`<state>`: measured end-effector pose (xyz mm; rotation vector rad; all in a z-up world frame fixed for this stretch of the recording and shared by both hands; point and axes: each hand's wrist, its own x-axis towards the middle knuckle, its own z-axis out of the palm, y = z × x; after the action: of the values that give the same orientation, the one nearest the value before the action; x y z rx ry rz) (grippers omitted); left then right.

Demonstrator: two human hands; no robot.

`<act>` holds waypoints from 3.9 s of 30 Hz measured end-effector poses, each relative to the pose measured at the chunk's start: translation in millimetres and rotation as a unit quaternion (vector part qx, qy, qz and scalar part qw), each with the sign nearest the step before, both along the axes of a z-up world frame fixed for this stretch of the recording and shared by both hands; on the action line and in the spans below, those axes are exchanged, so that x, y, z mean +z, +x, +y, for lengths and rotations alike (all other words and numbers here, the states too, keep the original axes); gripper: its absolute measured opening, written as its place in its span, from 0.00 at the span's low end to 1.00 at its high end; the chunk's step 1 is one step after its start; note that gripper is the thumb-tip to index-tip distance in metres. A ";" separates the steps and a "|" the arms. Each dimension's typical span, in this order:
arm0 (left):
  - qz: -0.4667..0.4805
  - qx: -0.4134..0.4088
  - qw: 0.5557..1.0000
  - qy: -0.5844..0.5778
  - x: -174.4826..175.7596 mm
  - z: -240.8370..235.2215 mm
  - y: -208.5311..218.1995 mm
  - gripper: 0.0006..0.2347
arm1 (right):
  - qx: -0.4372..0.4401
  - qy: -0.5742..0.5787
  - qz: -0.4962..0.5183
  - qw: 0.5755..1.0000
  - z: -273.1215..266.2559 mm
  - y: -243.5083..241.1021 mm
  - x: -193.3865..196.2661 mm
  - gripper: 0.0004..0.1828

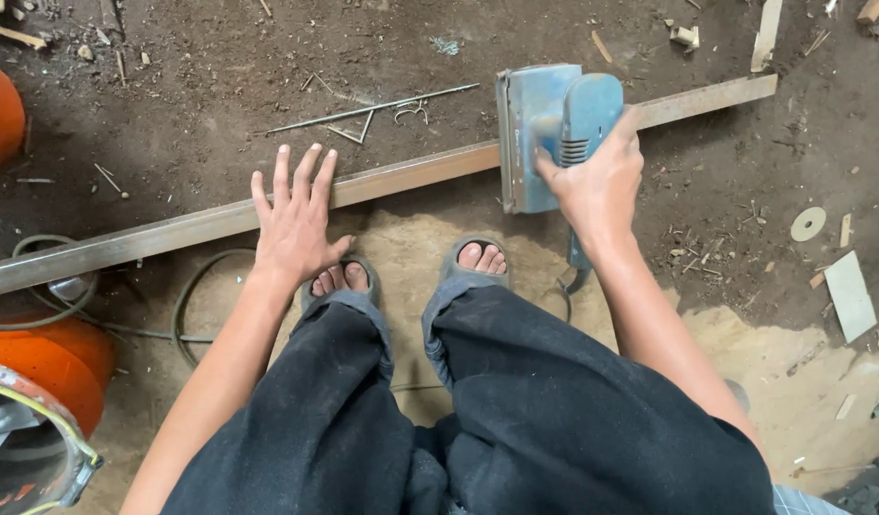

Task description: Using an electric sheet sander to smooth the surface of a long metal beam on a workshop floor.

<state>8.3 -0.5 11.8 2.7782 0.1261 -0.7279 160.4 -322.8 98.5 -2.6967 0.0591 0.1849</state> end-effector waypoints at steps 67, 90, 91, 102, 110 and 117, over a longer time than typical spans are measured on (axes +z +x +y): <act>-0.028 -0.036 0.999 -0.002 -4.0 5.3 0.4 0.51 | -0.078 -0.010 0.053 0.996 -58.8 36.8 -2.4 0.49; -0.028 -0.030 0.999 -0.005 -4.6 4.5 1.1 0.53 | -0.066 0.013 0.101 0.993 3.6 5.8 22.1 0.51; -0.028 -0.035 0.999 -0.004 1.5 1.2 4.7 0.53 | -0.071 0.014 0.101 0.992 7.6 0.8 17.5 0.51; -0.021 -0.035 0.999 0.000 -7.9 6.5 1.7 0.53 | -0.058 0.003 0.090 0.994 -20.5 19.4 7.8 0.54; -0.003 -0.027 1.000 0.003 -3.6 3.2 4.4 0.53 | -0.096 -0.009 0.046 0.994 -99.5 59.7 -2.7 0.51; -0.036 -0.039 0.998 0.013 -7.7 3.9 0.0 0.53 | -0.179 -0.095 0.070 0.977 -169.9 85.1 -39.1 0.66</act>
<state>8.2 3.5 4.1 2.8441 0.0127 -0.6474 245.4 -492.7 59.5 -2.7983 0.6299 0.2699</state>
